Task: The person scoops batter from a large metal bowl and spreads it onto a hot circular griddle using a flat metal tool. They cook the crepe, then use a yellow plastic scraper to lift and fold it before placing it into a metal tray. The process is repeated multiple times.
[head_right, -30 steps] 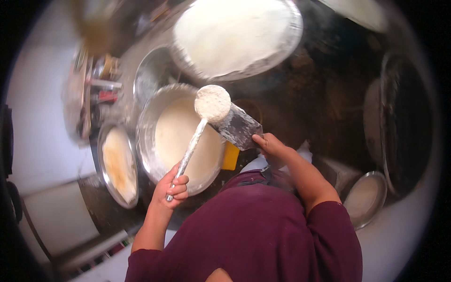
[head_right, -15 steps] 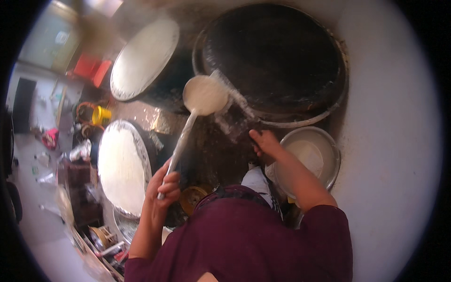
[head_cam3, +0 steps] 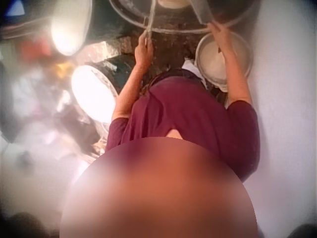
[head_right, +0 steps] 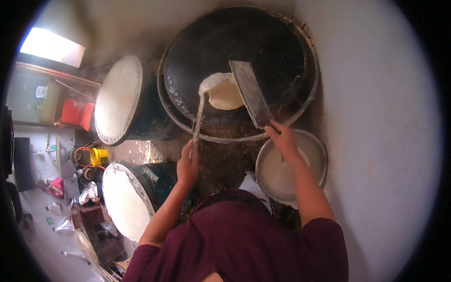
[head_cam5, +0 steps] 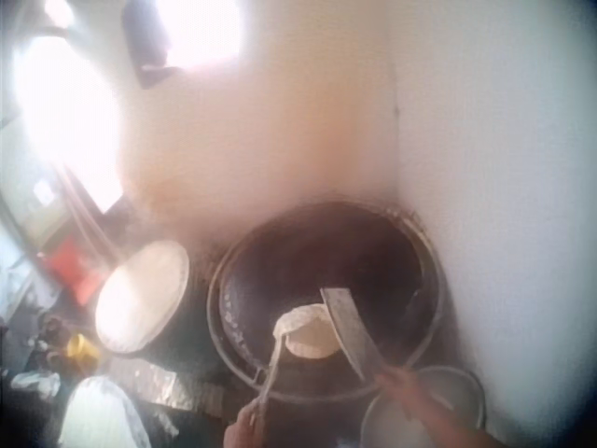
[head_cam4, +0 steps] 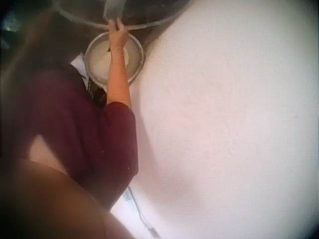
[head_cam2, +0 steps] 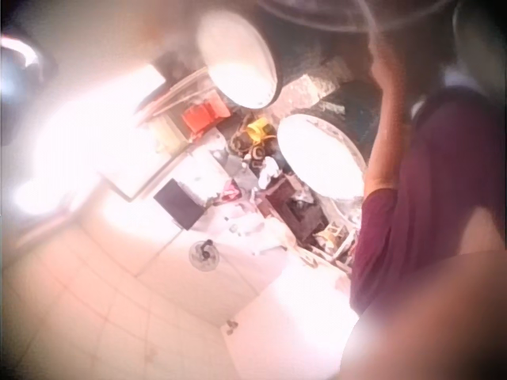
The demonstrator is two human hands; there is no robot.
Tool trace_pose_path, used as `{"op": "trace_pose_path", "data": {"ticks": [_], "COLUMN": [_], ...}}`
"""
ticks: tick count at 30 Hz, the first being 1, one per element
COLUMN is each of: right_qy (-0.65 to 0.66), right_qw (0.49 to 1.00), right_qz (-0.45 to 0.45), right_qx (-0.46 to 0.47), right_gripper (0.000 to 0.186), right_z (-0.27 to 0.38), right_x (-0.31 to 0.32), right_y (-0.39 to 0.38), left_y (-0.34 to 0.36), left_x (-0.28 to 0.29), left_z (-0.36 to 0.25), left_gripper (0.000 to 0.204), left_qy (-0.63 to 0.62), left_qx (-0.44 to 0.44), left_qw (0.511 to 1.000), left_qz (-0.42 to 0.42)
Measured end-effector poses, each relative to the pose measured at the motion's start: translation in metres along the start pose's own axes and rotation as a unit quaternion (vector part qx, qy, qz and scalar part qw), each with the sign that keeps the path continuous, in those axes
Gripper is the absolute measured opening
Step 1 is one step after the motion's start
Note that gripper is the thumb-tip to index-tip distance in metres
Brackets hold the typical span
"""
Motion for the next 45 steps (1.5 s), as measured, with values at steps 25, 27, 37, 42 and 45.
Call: {"op": "trace_pose_path", "data": {"ticks": [25, 27, 37, 42, 45], "right_qy": [-0.031, -0.145, -0.41, 0.132, -0.041], "right_qw": [0.997, 0.988, 0.91, 0.973, 0.996], "right_qz": [-0.032, 0.044, -0.057, -0.078, 0.082], "right_qx": [-0.069, 0.021, 0.005, -0.175, 0.018], "right_gripper": [0.063, 0.06, 0.058, 0.052, 0.052], "right_z": [-0.027, 0.002, -0.005, -0.05, 0.008], "right_x": [-0.063, -0.081, 0.043, -0.046, -0.108], "right_y": [-0.078, -0.073, -0.037, -0.059, -0.046], "left_y": [-0.009, -0.033, -0.366, -0.593, -0.626], "left_x": [0.056, 0.093, 0.206, 0.176, 0.099], "left_z": [0.061, 0.102, 0.383, 0.44, 0.464], "left_gripper": [0.025, 0.027, 0.029, 0.024, 0.022], "left_qy": [-0.808, -0.842, -0.851, -0.427, -0.402], "left_qx": [0.23, 0.208, 0.233, 0.499, 0.622], "left_qw": [0.342, 0.323, 0.432, 0.572, 0.463], "left_qz": [0.422, 0.38, -0.184, -0.492, -0.487]}}
Point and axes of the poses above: each hand's wrist, its own y-axis towards the middle knuckle, its own x-axis out of the back of the hand, z = x × y, the point moved 8 cm from there along y, towards the middle knuckle, and after that the axes turned 14 degrees about x, right-handed, at the moved point
